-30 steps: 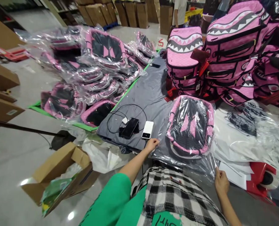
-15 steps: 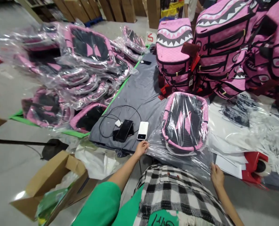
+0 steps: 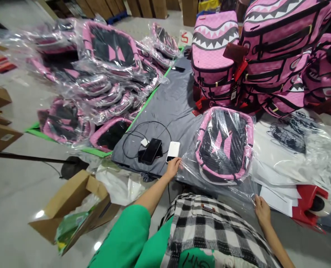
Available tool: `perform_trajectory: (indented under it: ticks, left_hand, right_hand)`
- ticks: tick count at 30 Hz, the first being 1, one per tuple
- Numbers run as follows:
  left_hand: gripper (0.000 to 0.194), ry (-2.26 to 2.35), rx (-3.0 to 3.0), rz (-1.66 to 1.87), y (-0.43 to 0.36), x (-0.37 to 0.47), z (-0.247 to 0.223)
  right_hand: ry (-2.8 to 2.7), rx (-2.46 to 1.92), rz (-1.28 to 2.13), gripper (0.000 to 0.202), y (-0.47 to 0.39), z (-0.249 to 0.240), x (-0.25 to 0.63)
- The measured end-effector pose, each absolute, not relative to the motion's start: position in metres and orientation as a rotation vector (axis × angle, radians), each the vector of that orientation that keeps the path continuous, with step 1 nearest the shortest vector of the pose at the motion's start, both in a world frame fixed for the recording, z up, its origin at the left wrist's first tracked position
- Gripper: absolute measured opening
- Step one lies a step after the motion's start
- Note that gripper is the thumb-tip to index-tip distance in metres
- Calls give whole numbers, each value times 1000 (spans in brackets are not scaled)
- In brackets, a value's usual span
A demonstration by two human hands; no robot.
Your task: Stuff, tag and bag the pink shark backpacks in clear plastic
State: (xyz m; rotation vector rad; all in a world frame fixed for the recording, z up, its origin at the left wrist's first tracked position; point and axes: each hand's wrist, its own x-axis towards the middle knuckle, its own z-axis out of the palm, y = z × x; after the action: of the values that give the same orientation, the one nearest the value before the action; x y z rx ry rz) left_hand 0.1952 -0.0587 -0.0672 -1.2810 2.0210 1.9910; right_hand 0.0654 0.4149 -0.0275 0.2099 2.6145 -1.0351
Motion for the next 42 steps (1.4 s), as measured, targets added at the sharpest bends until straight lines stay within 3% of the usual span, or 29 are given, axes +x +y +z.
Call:
perform_trajectory:
  ticks: [8, 15, 17, 20, 24, 28, 31, 37, 42]
  left_hand:
    - [30, 1989, -1222, 1891, -45, 227, -72]
    - [57, 2320, -1054, 1793, -62, 260, -45]
    - [53, 2576, -811, 1589, -69, 268, -40]
    - [47, 2912, -282, 1114, -75, 271, -44]
    - [56, 2905, 215, 791, -75, 268, -56]
    - [46, 2734, 282, 946, -76, 262, -53]
    - [41, 2601, -82, 1279, -73, 255, -41]
    - [69, 2360, -662, 1629, -64, 237, -26]
    - [74, 2356, -809, 1687, -65, 228, -18]
  right_hand:
    - [2567, 145, -1097, 73, 415, -37, 60]
    - [2621, 158, -1086, 67, 434, -46, 70]
    - [2742, 114, -1011, 55, 450, -44, 79]
    - [2945, -379, -703, 43, 465, -42, 93]
    - [2850, -942, -465, 46, 464, -44, 99]
    - [2671, -983, -684, 33, 458, -43, 89]
    - [2628, -785, -934, 22, 457, -38, 84]
    - [2777, -430, -1123, 47, 441, -14, 89]
    - [2818, 37, -1554, 49, 401, -5, 82]
